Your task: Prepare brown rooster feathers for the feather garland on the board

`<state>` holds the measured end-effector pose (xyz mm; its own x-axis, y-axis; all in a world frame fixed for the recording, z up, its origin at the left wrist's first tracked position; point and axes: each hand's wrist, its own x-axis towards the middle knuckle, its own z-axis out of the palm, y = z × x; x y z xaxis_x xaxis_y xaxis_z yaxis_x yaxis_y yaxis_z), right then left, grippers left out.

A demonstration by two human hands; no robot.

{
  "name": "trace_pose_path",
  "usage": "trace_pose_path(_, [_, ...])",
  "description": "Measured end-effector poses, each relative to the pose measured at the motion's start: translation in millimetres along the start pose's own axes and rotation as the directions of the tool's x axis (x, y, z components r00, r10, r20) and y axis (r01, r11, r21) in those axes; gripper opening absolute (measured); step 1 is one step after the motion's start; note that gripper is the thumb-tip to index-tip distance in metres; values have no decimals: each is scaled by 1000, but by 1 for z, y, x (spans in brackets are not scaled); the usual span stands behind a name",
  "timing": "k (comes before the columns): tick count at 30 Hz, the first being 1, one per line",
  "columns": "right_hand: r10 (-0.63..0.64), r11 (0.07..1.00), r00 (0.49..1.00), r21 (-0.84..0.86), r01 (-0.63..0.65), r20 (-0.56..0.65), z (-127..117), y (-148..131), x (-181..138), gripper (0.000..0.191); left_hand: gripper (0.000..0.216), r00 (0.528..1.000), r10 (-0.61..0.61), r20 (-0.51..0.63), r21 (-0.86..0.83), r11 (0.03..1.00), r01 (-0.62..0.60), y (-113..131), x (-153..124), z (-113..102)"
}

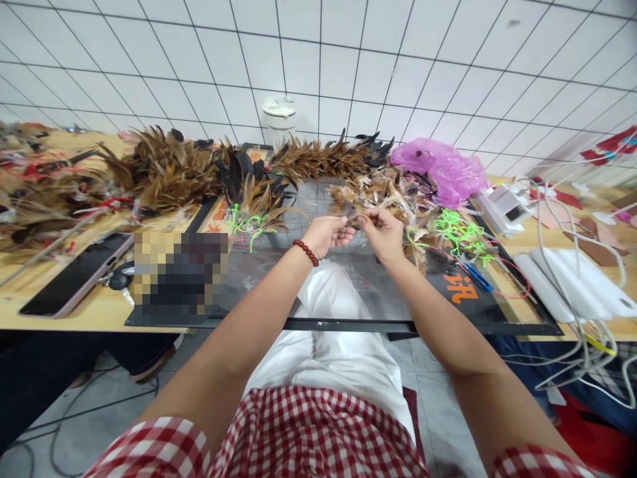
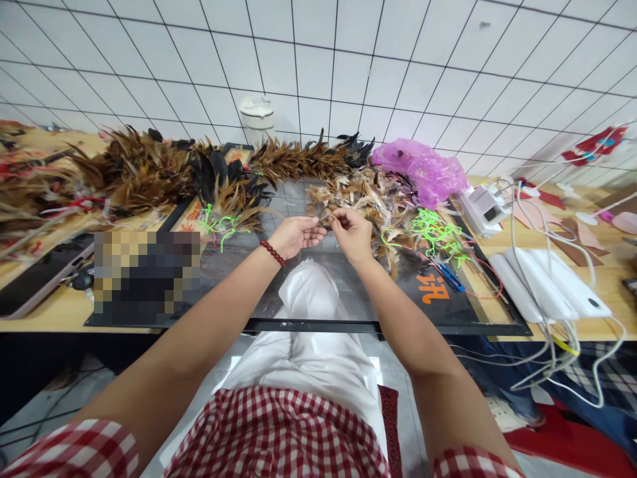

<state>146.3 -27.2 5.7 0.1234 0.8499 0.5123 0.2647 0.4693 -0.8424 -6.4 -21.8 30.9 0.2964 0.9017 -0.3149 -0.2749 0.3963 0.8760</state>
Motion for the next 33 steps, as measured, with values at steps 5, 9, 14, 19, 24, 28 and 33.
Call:
trace_pose_path(5, [5,999,1000,44,-5,4,1,-1,0,13,15,999,11,40,115,993,-15,-3,-1,2])
trace_pose_path(9, [116,975,993,189,-118,22,2,-1,3,20,20,998,28,59,157,987,-37,-5,0,2])
trace_pose_path(14, [326,802,851,356,-480,411,-5,-6,6,30,19,991,11,135,25,1000,-14,-2,0,0])
trace_pose_path(19, [356,711,742,351,-609,568,-9,-10,5,34,16,932,-201,301,-24,976,218,2,-3,-2])
trace_pose_path(24, [389,805,852,320,-500,351,-5,-8,6,35,14,959,-116,257,55,993,105,-1,-3,0])
trace_pose_path(28, [398,857,892,261,-444,212,-4,-5,7,36,13,986,77,145,127,987,-95,-5,-2,5])
trace_pose_path(33, [387,875,890,207,-437,242,-3,-7,6,35,12,992,105,74,183,976,-117,-9,0,6])
